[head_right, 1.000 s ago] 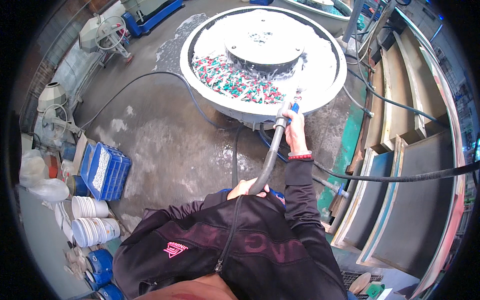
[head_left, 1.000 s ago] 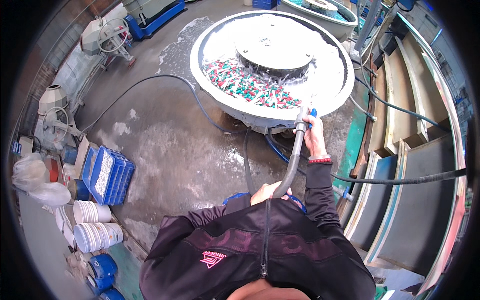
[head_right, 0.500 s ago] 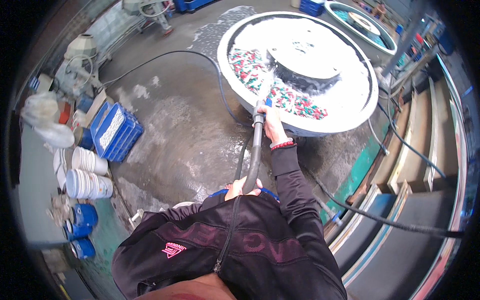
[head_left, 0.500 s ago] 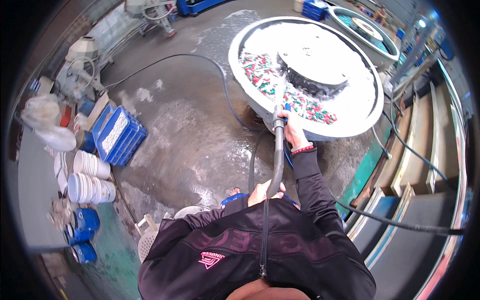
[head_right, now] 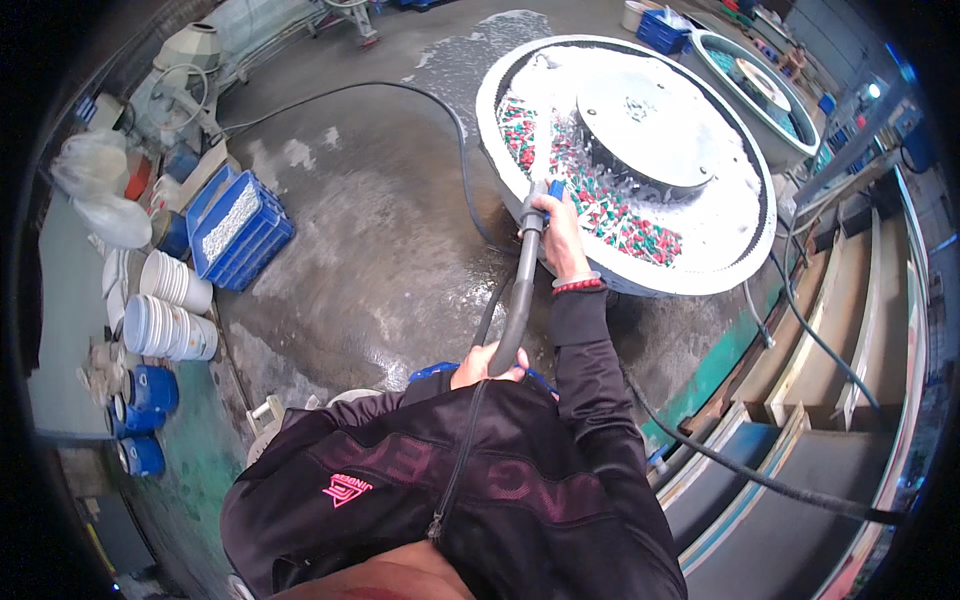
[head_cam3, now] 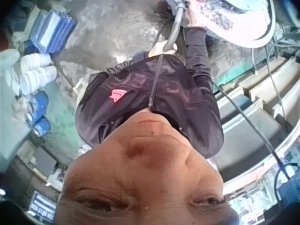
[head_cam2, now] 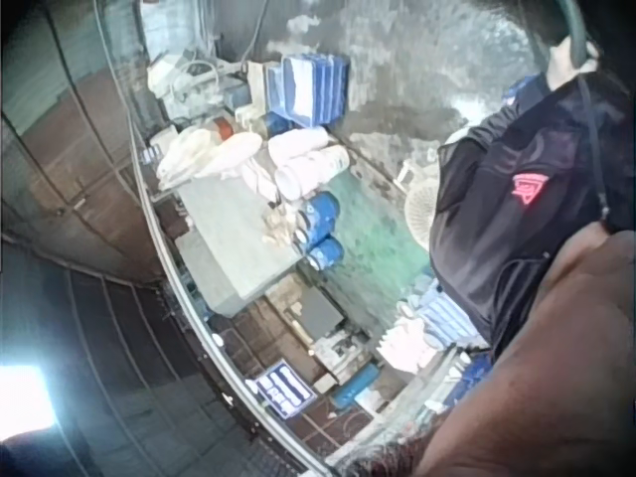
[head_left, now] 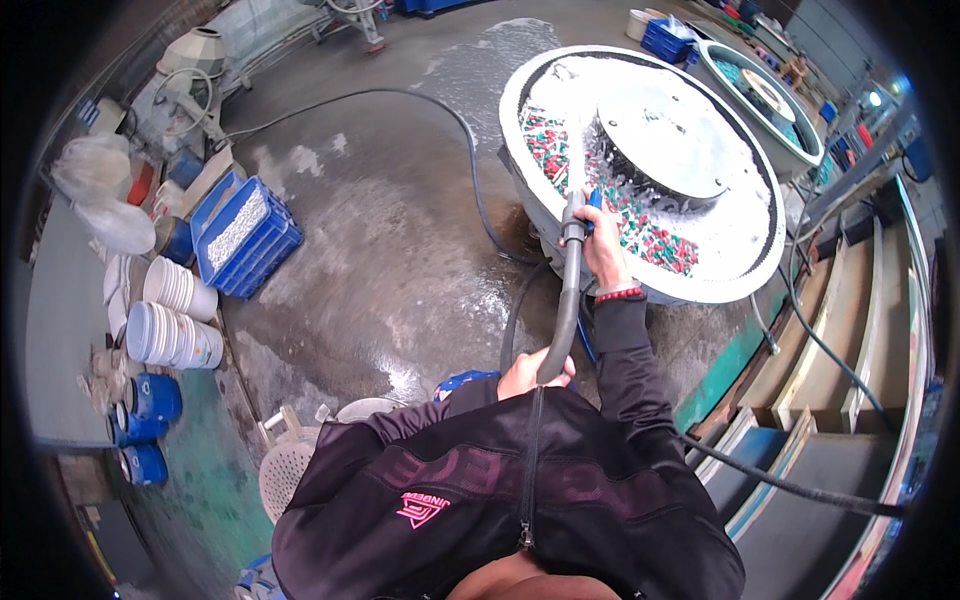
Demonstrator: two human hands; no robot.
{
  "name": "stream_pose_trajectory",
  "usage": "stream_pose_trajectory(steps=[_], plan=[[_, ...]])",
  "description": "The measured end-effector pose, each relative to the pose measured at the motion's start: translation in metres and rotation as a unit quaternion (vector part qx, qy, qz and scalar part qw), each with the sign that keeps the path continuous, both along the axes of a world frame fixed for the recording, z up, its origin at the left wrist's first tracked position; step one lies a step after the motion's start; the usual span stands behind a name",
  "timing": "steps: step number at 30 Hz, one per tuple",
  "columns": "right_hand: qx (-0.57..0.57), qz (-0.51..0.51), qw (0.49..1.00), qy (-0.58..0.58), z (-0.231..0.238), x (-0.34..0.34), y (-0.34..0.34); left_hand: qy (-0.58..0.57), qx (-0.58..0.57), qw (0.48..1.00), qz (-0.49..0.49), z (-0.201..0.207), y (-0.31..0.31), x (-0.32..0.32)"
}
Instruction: The person uses a hose to spray water into a large industrial vibratory finishing bowl containing small colorful media parts, then uses their hand to pick out a small item from the moving media.
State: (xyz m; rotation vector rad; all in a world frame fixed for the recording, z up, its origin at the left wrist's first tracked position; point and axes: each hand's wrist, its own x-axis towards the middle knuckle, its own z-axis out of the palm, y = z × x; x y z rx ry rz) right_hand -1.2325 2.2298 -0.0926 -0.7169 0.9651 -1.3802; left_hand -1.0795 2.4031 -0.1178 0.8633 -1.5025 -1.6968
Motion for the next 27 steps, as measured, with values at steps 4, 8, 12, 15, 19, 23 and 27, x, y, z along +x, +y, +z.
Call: stream_pose_trajectory(steps=[4,8,12,15,19,23,27], plan=[[0.112,-0.040,0.991,-0.055,-0.051,-0.033,-0.003,-0.020,-0.017,0.999,-0.038,-0.001,-0.020,0.004],[0.085,-0.110,0.988,-0.074,-0.059,-0.056,0.017,-0.033,-0.008,0.992,-0.125,-0.001,-0.035,0.009],[0.060,-0.180,0.978,-0.088,-0.070,-0.079,0.053,-0.069,0.018,0.972,-0.222,-0.005,-0.039,0.003],[0.062,-0.235,0.964,-0.107,-0.076,-0.093,0.087,-0.054,0.011,0.960,-0.275,-0.013,-0.028,-0.005],[0.028,-0.249,0.966,-0.061,-0.046,-0.100,0.114,0.035,0.056,0.945,-0.321,-0.015,-0.008,-0.017],[0.013,-0.248,0.968,-0.028,-0.020,-0.118,0.130,-0.022,0.113,0.943,-0.314,-0.010,0.019,-0.039],[0.000,-0.250,0.966,-0.066,-0.032,-0.158,0.151,-0.037,0.119,0.949,-0.291,0.001,0.044,-0.080]])
